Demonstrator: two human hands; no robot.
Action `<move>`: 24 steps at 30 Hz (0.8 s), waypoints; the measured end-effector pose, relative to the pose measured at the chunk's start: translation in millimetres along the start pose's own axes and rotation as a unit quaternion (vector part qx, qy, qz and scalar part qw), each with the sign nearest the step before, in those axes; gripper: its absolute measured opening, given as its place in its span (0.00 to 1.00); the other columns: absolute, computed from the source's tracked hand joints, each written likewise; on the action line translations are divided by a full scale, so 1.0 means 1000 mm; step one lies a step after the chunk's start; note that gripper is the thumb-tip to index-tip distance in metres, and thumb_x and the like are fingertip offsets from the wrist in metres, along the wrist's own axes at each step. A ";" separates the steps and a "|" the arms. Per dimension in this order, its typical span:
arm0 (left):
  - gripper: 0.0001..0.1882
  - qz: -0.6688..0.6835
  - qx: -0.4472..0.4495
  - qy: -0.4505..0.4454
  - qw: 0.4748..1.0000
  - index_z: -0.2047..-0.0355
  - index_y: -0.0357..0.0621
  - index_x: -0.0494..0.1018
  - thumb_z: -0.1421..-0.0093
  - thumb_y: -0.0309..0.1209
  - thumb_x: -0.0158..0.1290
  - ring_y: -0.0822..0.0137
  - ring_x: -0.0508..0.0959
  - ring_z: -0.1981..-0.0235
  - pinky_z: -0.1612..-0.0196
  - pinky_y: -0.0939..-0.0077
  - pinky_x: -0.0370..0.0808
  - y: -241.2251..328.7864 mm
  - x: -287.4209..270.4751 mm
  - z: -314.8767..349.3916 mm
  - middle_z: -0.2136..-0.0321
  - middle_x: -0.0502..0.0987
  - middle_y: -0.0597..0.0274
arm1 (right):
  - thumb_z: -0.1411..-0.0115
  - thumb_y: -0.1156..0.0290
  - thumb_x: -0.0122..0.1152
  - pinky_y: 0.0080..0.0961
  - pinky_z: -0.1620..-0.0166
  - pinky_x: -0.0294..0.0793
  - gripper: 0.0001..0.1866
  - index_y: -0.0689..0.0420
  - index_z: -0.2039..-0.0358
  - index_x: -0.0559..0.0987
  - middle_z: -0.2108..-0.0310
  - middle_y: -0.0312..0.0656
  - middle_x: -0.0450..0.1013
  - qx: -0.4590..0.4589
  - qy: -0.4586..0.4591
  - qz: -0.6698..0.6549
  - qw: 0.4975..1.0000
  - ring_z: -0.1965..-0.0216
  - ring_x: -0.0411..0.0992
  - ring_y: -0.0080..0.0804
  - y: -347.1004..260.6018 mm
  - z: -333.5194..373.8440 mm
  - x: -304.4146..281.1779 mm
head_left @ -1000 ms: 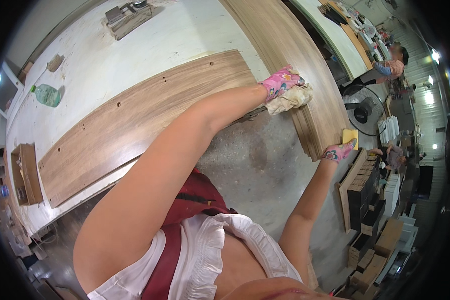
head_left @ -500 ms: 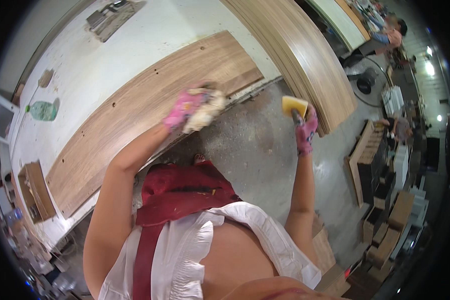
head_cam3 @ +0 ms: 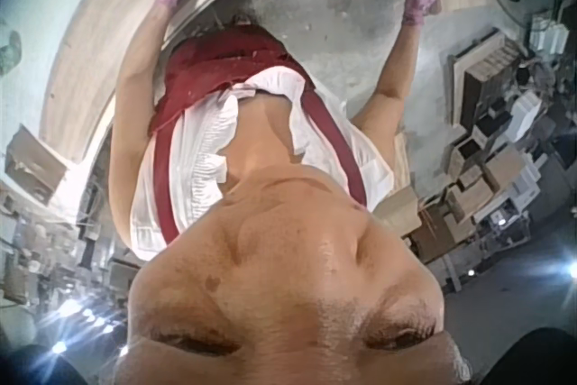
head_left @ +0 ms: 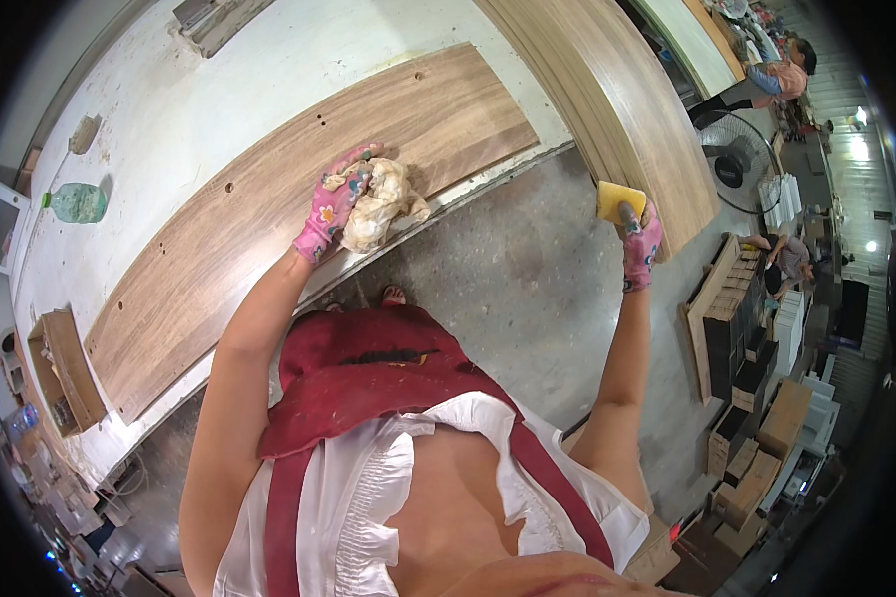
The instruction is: The person wipes a wood plank using a cloth and a sponge, moving across the surface and edges before picking the plank up and stacking it.
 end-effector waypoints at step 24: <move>0.13 -0.255 0.019 0.388 0.885 0.56 0.39 0.75 0.42 0.24 0.55 0.72 0.78 0.57 0.51 0.80 0.73 0.070 -0.130 0.156 0.58 0.79 0.62 | 0.46 0.45 0.55 0.38 0.61 0.69 0.36 0.63 0.48 0.70 0.66 0.47 0.73 0.384 -0.424 -0.698 0.431 0.66 0.70 0.43 -0.173 0.115 0.299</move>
Point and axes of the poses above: each hand's wrist, its own z-axis away from the middle knuckle, its own x-axis out of the palm, y = z × x, the point moved 3 cm from there along -z, towards the middle knuckle
